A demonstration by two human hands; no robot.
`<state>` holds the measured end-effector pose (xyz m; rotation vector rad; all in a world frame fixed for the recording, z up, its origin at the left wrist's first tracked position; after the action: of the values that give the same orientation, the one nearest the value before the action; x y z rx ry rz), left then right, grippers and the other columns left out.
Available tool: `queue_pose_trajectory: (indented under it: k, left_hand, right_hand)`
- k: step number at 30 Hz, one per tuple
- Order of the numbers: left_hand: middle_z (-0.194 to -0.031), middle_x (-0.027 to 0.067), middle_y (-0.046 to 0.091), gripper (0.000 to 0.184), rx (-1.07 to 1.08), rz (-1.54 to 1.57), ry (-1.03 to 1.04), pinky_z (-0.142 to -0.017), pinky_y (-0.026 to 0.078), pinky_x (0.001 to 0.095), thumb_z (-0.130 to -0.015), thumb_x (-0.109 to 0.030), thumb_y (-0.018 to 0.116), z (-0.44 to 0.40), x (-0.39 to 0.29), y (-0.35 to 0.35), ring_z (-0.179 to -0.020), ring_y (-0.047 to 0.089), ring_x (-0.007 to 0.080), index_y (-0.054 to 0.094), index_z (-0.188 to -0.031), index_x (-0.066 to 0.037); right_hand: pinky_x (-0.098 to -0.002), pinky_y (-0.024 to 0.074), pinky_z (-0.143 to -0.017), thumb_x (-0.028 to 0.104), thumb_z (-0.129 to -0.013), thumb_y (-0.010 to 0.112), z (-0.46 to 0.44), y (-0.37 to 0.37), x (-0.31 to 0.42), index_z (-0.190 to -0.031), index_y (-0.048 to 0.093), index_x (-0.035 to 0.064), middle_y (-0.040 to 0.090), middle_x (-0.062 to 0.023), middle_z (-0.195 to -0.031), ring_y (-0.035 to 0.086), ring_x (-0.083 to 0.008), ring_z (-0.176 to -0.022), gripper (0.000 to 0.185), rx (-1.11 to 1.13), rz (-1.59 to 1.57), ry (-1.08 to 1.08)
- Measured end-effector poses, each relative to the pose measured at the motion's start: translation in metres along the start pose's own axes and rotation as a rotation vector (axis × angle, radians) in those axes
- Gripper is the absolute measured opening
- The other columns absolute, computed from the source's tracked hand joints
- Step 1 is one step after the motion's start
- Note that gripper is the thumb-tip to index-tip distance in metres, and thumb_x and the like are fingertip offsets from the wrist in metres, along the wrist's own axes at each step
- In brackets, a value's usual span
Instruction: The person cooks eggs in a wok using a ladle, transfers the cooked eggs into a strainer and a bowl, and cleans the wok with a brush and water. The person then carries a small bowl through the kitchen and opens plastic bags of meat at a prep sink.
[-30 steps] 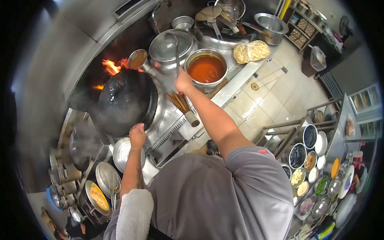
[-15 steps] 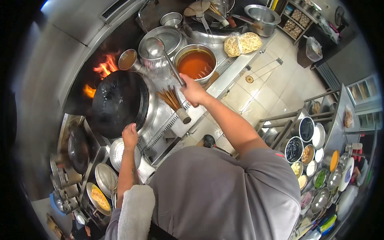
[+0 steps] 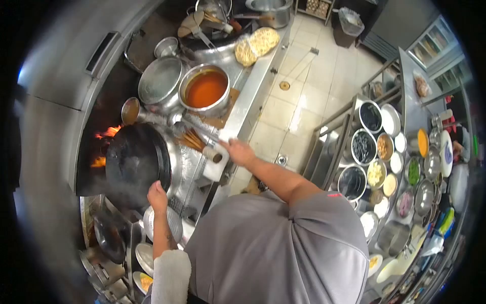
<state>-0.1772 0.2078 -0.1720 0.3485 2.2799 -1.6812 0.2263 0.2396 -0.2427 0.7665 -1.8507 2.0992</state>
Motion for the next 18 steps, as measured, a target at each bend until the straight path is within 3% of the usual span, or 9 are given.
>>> queue_pose_trajectory:
  k: [1,4,6,7,10,13,14,16,18]
  left_hand:
    - [-0.099,0.0240,0.073,0.026,0.027,-0.008,-0.028,-0.083,0.054,0.0511,-0.102,-0.019,0.058,0.002,0.002,-0.001,-0.093,0.068,0.0450,0.074,-0.103,0.002]
    - [-0.099,0.0251,0.073,0.027,0.085,-0.071,-0.034,-0.084,0.054,0.0509,-0.102,-0.020,0.057,-0.002,-0.007,-0.007,-0.093,0.068,0.0459,0.073,-0.103,0.002]
    - [-0.099,0.0254,0.073,0.028,0.079,-0.050,-0.050,-0.084,0.054,0.0507,-0.102,-0.020,0.057,-0.003,-0.012,-0.006,-0.093,0.068,0.0458,0.073,-0.103,0.002]
    - [-0.100,0.0257,0.073,0.028,0.066,-0.029,-0.065,-0.084,0.054,0.0506,-0.102,-0.020,0.057,-0.003,-0.013,-0.007,-0.093,0.068,0.0458,0.073,-0.103,0.003]
    - [-0.101,0.0260,0.073,0.028,0.090,-0.052,-0.063,-0.085,0.054,0.0502,-0.103,-0.020,0.058,-0.002,-0.007,-0.004,-0.094,0.069,0.0456,0.073,-0.102,0.003]
    - [-0.101,0.0264,0.073,0.028,0.092,-0.022,-0.022,-0.085,0.054,0.0501,-0.103,-0.020,0.057,-0.004,-0.007,-0.004,-0.094,0.069,0.0461,0.073,-0.102,0.004]
    - [-0.100,0.0266,0.072,0.028,0.094,-0.019,-0.029,-0.084,0.054,0.0507,-0.103,-0.019,0.057,-0.004,-0.009,-0.005,-0.094,0.068,0.0464,0.072,-0.102,0.004]
    - [-0.098,0.0264,0.072,0.027,0.125,-0.031,-0.016,-0.083,0.053,0.0515,-0.103,-0.018,0.056,-0.005,-0.012,-0.007,-0.093,0.068,0.0470,0.072,-0.103,0.004]
    - [-0.101,0.0270,0.072,0.027,0.096,-0.017,-0.009,-0.083,0.052,0.0524,-0.103,-0.018,0.056,-0.003,-0.005,-0.004,-0.094,0.067,0.0477,0.072,-0.104,0.004]
  right_hand:
    - [-0.0488,0.0560,-0.090,0.014,-0.092,0.057,0.003,-0.007,0.003,-0.143,0.057,0.0125,0.063,-0.0133,-0.093,0.066,-0.0328,-0.104,0.050,-0.290,0.124,-0.190]
    - [-0.0479,0.0545,-0.093,0.023,-0.094,0.059,0.046,0.054,0.012,-0.138,0.060,0.0062,0.067,-0.0152,-0.102,0.067,-0.0344,-0.108,0.047,0.074,0.077,-0.482]
    - [-0.0493,0.0541,-0.091,0.034,-0.102,0.057,0.055,0.144,-0.035,-0.142,0.055,0.0053,0.071,-0.0192,-0.111,0.068,-0.0403,-0.107,0.049,0.592,0.073,0.008]
    - [-0.0493,0.0541,-0.091,0.034,-0.102,0.057,0.057,0.162,-0.040,-0.142,0.055,0.0053,0.071,-0.0192,-0.111,0.068,-0.0403,-0.107,0.049,0.600,0.066,0.012]
    - [-0.0528,0.0530,-0.093,0.033,-0.104,0.053,0.041,0.205,-0.069,-0.132,0.062,0.0000,0.070,-0.0300,-0.109,0.067,-0.0450,-0.110,0.044,0.169,-0.334,0.572]
    - [-0.0540,0.0535,-0.092,0.029,-0.101,0.054,0.023,0.286,-0.095,-0.129,0.061,-0.0013,0.071,-0.0302,-0.106,0.067,-0.0474,-0.106,0.042,-0.037,-0.401,0.587]
    - [-0.0541,0.0537,-0.091,0.026,-0.096,0.058,0.022,0.291,-0.094,-0.115,0.066,-0.0001,0.071,-0.0295,-0.103,0.067,-0.0482,-0.103,0.033,-0.080,-0.363,0.603]
    - [-0.0536,0.0534,-0.091,0.024,-0.090,0.065,0.021,0.286,-0.092,-0.096,0.070,0.0025,0.071,-0.0289,-0.103,0.067,-0.0471,-0.104,0.023,-0.031,-0.398,0.657]
    - [-0.0520,0.0540,-0.092,0.025,-0.092,0.063,0.019,0.287,-0.098,-0.101,0.070,0.0028,0.071,-0.0284,-0.104,0.068,-0.0461,-0.104,0.025,0.021,-0.364,0.622]
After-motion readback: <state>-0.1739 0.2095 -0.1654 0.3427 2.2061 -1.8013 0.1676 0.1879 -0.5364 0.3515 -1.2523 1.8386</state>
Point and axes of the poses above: each hand's wrist, its own z-axis away from the middle knuckle, its own y-axis out of the palm, x = y × z, the point moved 3 cm from there along -z, towards the middle knuckle
